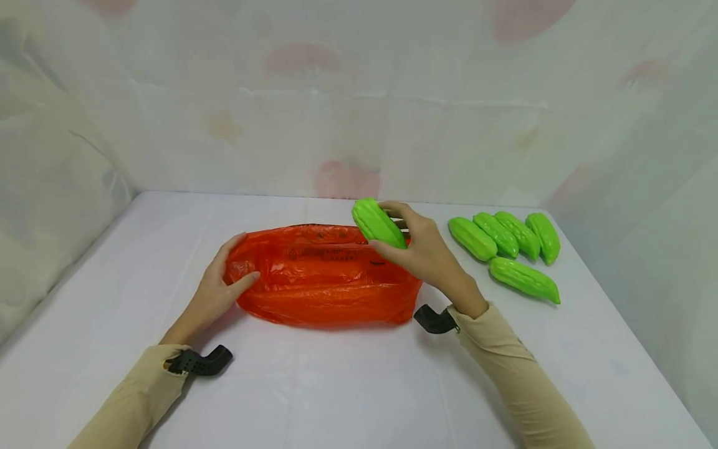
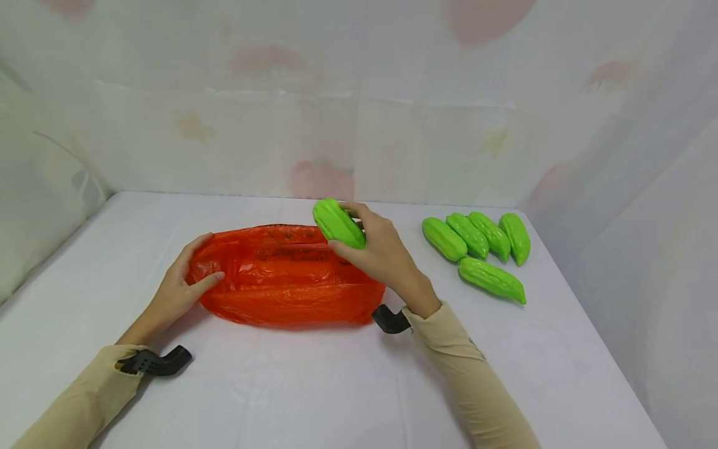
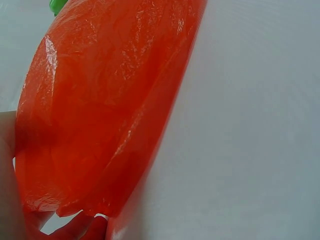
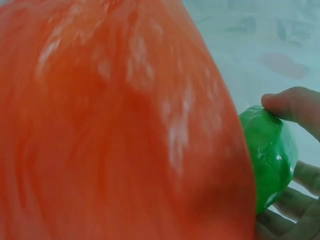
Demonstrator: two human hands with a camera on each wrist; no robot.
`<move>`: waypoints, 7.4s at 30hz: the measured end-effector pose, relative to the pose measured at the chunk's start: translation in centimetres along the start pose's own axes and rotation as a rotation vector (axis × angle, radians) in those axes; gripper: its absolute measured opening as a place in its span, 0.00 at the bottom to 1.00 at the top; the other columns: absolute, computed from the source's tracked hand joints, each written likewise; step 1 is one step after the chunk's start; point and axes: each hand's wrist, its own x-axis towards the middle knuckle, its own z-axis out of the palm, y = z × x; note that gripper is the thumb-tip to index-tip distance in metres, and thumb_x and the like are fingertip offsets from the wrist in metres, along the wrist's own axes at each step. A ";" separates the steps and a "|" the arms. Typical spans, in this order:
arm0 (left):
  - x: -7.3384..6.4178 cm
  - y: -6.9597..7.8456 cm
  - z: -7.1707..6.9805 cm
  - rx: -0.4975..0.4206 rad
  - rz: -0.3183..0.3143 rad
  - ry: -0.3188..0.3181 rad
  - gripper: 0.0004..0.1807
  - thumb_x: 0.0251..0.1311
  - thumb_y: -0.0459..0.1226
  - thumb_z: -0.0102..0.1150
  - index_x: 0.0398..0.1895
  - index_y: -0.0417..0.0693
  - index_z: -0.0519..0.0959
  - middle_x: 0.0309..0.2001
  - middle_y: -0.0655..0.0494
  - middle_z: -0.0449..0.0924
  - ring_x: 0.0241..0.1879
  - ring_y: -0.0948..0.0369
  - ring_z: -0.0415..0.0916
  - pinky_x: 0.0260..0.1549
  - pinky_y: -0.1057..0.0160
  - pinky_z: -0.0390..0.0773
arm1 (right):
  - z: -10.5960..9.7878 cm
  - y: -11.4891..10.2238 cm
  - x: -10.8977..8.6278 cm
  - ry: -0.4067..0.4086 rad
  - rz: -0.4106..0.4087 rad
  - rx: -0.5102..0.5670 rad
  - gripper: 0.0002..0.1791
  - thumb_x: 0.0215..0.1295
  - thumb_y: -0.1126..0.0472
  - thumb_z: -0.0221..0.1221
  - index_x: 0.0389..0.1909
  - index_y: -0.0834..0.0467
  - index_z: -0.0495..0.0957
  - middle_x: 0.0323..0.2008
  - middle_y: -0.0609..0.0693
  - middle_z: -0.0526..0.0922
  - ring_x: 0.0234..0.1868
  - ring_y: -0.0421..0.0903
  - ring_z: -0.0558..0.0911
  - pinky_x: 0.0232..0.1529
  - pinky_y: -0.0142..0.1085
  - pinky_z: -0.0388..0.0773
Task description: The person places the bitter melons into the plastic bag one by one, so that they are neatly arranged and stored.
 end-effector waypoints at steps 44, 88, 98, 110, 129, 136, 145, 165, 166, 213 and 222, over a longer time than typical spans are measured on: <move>0.1 0.1 0.1 -0.018 0.034 0.010 0.43 0.63 0.33 0.59 0.78 0.51 0.51 0.70 0.39 0.62 0.66 0.42 0.62 0.63 0.30 0.60 | 8.0 -3.0 3.1 -0.204 0.119 0.109 0.37 0.63 0.54 0.66 0.69 0.56 0.62 0.61 0.52 0.76 0.53 0.49 0.80 0.45 0.35 0.82; -0.3 0.2 0.2 0.026 0.014 0.010 0.42 0.66 0.36 0.59 0.79 0.56 0.50 0.69 0.43 0.65 0.58 0.61 0.65 0.49 0.78 0.68 | 13.4 -4.4 4.8 -0.339 0.281 0.059 0.38 0.64 0.48 0.65 0.67 0.61 0.60 0.39 0.50 0.81 0.33 0.41 0.80 0.32 0.28 0.79; -0.4 0.1 0.4 0.009 0.027 0.010 0.42 0.66 0.35 0.58 0.79 0.56 0.50 0.68 0.42 0.65 0.58 0.58 0.66 0.47 0.81 0.70 | 13.8 -4.3 4.9 -0.386 0.319 0.102 0.38 0.67 0.49 0.62 0.69 0.62 0.57 0.44 0.52 0.80 0.38 0.42 0.80 0.36 0.28 0.79; -0.4 0.1 0.3 0.010 0.020 0.003 0.42 0.66 0.35 0.59 0.79 0.56 0.50 0.68 0.42 0.64 0.61 0.51 0.65 0.46 0.81 0.70 | 13.6 -4.1 4.8 -0.416 0.285 -0.005 0.39 0.69 0.46 0.59 0.71 0.62 0.56 0.49 0.52 0.78 0.43 0.42 0.76 0.42 0.29 0.76; -0.3 0.2 0.4 -0.008 0.013 0.001 0.42 0.65 0.35 0.59 0.79 0.56 0.50 0.70 0.43 0.63 0.62 0.51 0.65 0.49 0.81 0.67 | 13.0 -4.0 4.6 -0.519 0.350 0.019 0.43 0.62 0.50 0.67 0.71 0.62 0.58 0.51 0.53 0.82 0.45 0.41 0.80 0.46 0.31 0.79; -0.3 0.3 0.3 -0.008 0.015 0.006 0.42 0.65 0.35 0.59 0.79 0.55 0.50 0.71 0.44 0.62 0.63 0.50 0.65 0.51 0.80 0.66 | 13.1 -4.1 4.5 -0.506 0.358 -0.025 0.39 0.65 0.47 0.64 0.70 0.59 0.60 0.42 0.50 0.82 0.40 0.41 0.79 0.41 0.31 0.77; -0.3 0.5 0.3 -0.001 0.017 0.004 0.42 0.65 0.35 0.59 0.79 0.54 0.50 0.73 0.44 0.59 0.65 0.47 0.64 0.52 0.80 0.64 | 13.2 -3.6 4.6 -0.537 0.296 0.007 0.35 0.65 0.53 0.65 0.69 0.55 0.63 0.46 0.51 0.85 0.45 0.40 0.83 0.50 0.34 0.80; -0.3 0.7 0.2 0.008 0.012 -0.001 0.42 0.65 0.35 0.59 0.79 0.55 0.50 0.72 0.43 0.60 0.64 0.46 0.65 0.49 0.80 0.67 | 13.5 -3.7 4.4 -0.541 0.255 0.018 0.38 0.65 0.52 0.65 0.71 0.57 0.61 0.41 0.49 0.86 0.39 0.37 0.82 0.42 0.28 0.78; -0.3 0.6 0.2 0.008 0.011 -0.003 0.42 0.65 0.35 0.59 0.79 0.56 0.50 0.72 0.43 0.60 0.64 0.45 0.64 0.49 0.80 0.67 | 13.4 -3.7 4.4 -0.538 0.254 0.013 0.37 0.65 0.52 0.65 0.71 0.56 0.62 0.41 0.49 0.86 0.40 0.38 0.83 0.42 0.28 0.78; -0.3 0.2 0.5 0.000 0.012 0.012 0.42 0.65 0.34 0.59 0.79 0.56 0.50 0.72 0.44 0.61 0.63 0.50 0.64 0.49 0.82 0.67 | 6.9 -2.8 2.6 -0.360 0.154 0.062 0.25 0.65 0.55 0.65 0.62 0.52 0.74 0.55 0.48 0.81 0.55 0.48 0.79 0.55 0.37 0.78; -0.3 0.3 0.5 0.007 0.011 0.012 0.43 0.64 0.34 0.59 0.79 0.54 0.50 0.72 0.42 0.61 0.63 0.49 0.64 0.48 0.82 0.67 | 5.7 -2.1 1.9 -0.309 0.133 0.094 0.23 0.65 0.56 0.65 0.61 0.50 0.75 0.53 0.46 0.82 0.52 0.45 0.81 0.52 0.36 0.80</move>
